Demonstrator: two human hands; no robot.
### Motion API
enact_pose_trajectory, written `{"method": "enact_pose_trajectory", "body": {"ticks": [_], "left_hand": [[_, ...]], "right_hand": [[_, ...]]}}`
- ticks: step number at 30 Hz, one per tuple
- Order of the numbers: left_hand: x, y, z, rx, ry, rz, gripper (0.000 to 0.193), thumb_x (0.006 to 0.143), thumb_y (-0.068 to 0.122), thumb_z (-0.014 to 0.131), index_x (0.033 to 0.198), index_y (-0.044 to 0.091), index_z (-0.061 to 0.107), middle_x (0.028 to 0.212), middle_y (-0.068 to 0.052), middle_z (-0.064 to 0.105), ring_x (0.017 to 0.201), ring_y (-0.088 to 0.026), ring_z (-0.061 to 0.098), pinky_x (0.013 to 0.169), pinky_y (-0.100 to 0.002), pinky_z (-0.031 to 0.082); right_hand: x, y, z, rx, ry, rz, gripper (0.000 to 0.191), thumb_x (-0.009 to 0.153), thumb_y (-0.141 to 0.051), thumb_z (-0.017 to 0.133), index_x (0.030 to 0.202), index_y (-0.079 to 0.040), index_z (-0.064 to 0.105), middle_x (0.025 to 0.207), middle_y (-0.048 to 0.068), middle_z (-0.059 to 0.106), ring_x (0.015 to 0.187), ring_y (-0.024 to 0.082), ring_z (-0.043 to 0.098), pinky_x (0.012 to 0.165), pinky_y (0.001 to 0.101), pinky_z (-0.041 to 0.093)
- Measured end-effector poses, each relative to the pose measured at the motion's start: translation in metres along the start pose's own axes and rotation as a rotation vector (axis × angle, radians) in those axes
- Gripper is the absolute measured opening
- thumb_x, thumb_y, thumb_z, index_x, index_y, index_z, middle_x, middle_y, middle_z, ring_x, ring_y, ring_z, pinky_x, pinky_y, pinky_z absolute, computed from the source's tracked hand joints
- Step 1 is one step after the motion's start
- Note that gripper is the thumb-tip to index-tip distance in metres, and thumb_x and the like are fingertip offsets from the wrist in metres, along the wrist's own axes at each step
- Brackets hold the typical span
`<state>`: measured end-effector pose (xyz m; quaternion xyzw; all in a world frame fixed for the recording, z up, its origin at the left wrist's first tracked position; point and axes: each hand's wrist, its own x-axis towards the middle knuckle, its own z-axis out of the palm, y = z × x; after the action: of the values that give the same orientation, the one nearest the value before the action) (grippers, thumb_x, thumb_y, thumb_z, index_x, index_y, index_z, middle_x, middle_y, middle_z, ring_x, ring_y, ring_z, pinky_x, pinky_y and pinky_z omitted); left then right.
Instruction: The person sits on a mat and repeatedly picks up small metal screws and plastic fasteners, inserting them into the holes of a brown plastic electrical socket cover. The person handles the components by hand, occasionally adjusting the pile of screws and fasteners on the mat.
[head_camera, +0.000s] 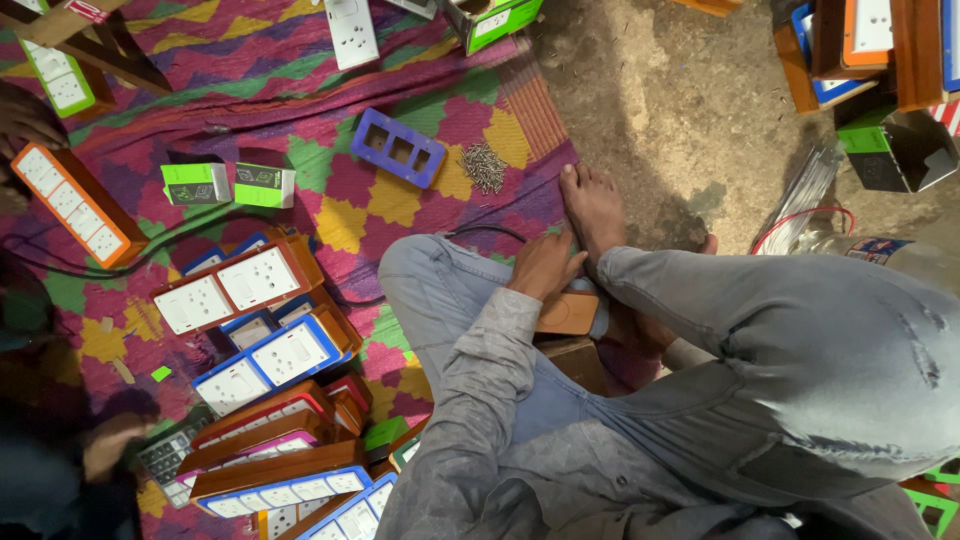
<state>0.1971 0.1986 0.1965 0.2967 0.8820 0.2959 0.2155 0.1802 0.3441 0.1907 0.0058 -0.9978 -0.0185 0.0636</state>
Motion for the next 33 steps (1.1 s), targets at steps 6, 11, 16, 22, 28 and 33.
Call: {"method": "enact_pose_trajectory", "body": {"ticks": [6,11,16,22,28,33], "left_hand": [[0.0,-0.003,0.0,0.012,0.007,0.018,0.045,0.092,0.041,0.07,0.105,-0.001,0.064,0.089,-0.025,0.071,0.082,-0.046,0.068,0.073,-0.054,0.054],[0.001,-0.001,-0.002,0.008,0.013,0.022,0.044,0.091,0.041,0.07,0.104,0.0,0.064,0.087,-0.024,0.071,0.08,-0.045,0.068,0.071,-0.054,0.054],[0.0,0.002,-0.007,-0.004,0.011,0.014,0.044,0.09,0.04,0.071,0.105,0.0,0.063,0.087,-0.023,0.071,0.08,-0.045,0.068,0.07,-0.054,0.054],[-0.001,0.004,-0.01,-0.009,0.034,0.03,0.042,0.091,0.04,0.07,0.104,0.0,0.063,0.088,-0.023,0.071,0.08,-0.044,0.069,0.07,-0.054,0.054],[0.001,0.003,-0.011,0.0,0.023,0.043,0.042,0.093,0.041,0.069,0.104,0.0,0.063,0.088,-0.023,0.071,0.081,-0.044,0.069,0.071,-0.053,0.054],[0.002,0.006,-0.015,-0.014,0.015,0.019,0.043,0.092,0.04,0.069,0.108,0.0,0.063,0.09,-0.024,0.071,0.082,-0.045,0.069,0.071,-0.055,0.054]], "right_hand": [[0.002,-0.002,0.002,0.047,-0.042,0.038,0.023,0.108,-0.02,0.052,0.126,-0.008,0.06,0.113,0.008,0.065,0.106,0.026,0.062,0.092,0.0382,0.05],[0.0,-0.003,0.002,0.04,-0.027,0.034,0.025,0.106,-0.019,0.053,0.127,-0.007,0.059,0.113,0.008,0.065,0.106,0.027,0.062,0.091,0.0383,0.05],[-0.001,-0.003,0.0,0.027,0.003,0.013,0.029,0.103,-0.017,0.054,0.13,-0.007,0.058,0.116,0.009,0.065,0.107,0.027,0.062,0.092,0.0378,0.05],[0.001,-0.004,-0.005,0.019,-0.033,0.017,0.027,0.105,-0.016,0.054,0.13,-0.007,0.058,0.115,0.009,0.064,0.106,0.027,0.062,0.092,0.0383,0.05],[0.003,-0.004,-0.006,-0.01,0.019,0.004,0.027,0.102,-0.017,0.054,0.128,-0.008,0.059,0.114,0.008,0.065,0.106,0.026,0.063,0.091,0.0375,0.051],[0.01,-0.003,-0.004,-0.043,0.046,0.012,0.023,0.105,-0.02,0.054,0.124,-0.011,0.061,0.108,0.008,0.067,0.098,0.026,0.065,0.085,0.0389,0.052]]}}
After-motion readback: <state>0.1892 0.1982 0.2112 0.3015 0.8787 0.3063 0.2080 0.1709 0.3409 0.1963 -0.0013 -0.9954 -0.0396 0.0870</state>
